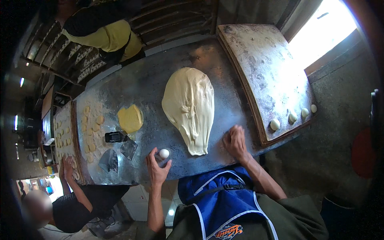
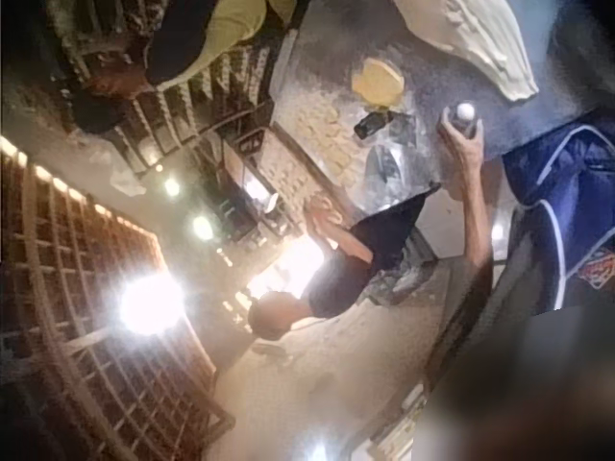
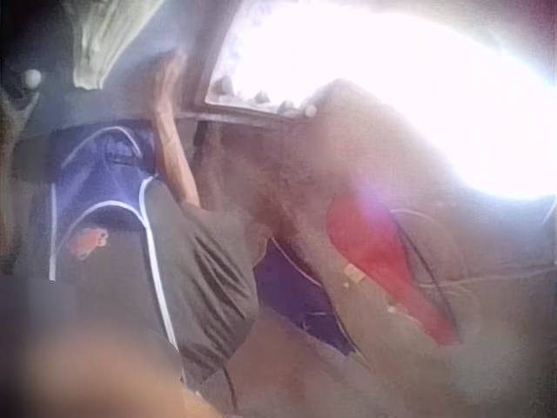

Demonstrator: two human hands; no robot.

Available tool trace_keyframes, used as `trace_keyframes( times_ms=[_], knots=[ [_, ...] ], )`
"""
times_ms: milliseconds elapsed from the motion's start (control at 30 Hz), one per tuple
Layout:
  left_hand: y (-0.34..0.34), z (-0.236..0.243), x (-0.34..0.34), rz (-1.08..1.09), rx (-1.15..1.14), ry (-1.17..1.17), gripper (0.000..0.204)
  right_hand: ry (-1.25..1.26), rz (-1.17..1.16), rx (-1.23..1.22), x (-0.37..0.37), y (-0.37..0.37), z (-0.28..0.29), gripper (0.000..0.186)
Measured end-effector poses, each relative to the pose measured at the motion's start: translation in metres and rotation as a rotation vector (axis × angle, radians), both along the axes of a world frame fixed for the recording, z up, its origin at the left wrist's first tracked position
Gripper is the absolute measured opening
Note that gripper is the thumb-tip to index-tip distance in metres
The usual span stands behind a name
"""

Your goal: The person tears small pieces of dough from a large mass on a metal table, rolls them into balls by hand, and places them onto a wooden board. Another person is visible in the background working with dough as well.

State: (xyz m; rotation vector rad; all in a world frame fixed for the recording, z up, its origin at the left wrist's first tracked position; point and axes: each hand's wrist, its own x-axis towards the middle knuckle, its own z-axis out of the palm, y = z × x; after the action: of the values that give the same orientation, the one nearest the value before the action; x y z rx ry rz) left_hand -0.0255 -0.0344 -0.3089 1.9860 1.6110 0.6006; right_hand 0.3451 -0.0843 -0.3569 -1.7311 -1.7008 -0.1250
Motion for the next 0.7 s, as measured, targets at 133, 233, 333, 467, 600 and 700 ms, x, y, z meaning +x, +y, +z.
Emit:
trace_keyframes(
  times_ms=[133, 233, 333, 467, 600, 700],
  knots=[
    [0.006, 0.019, 0.023, -0.056, -0.074, 0.014, 0.076, 0.037, -0.040, -0.291, 0.040, -0.031, -0.013, 0.036],
    [0.015, 0.030, 0.022, -0.184, -0.117, 0.081, 0.059, 0.086, 0.110, -0.427, 0.037, -0.017, 0.057, 0.046],
    [0.028, 0.025, 0.012, -0.298, -0.086, 0.112, 0.042, 0.268, 0.130, -0.648, 0.057, -0.035, 0.096, 0.065],
    [0.027, 0.032, 0.019, -0.308, -0.052, -0.066, 0.035, 0.113, 0.181, -0.467, 0.043, -0.034, 0.072, 0.053],
    [-0.003, 0.046, 0.069, -0.178, -0.080, -0.183, 0.044, 0.605, 0.099, -0.564, -0.004, -0.029, 0.073, 0.020],
    [-0.022, 0.008, 0.088, -0.075, -0.141, -0.229, 0.047, 0.496, 0.153, -0.608, -0.054, -0.015, 0.071, 0.022]
  ],
)
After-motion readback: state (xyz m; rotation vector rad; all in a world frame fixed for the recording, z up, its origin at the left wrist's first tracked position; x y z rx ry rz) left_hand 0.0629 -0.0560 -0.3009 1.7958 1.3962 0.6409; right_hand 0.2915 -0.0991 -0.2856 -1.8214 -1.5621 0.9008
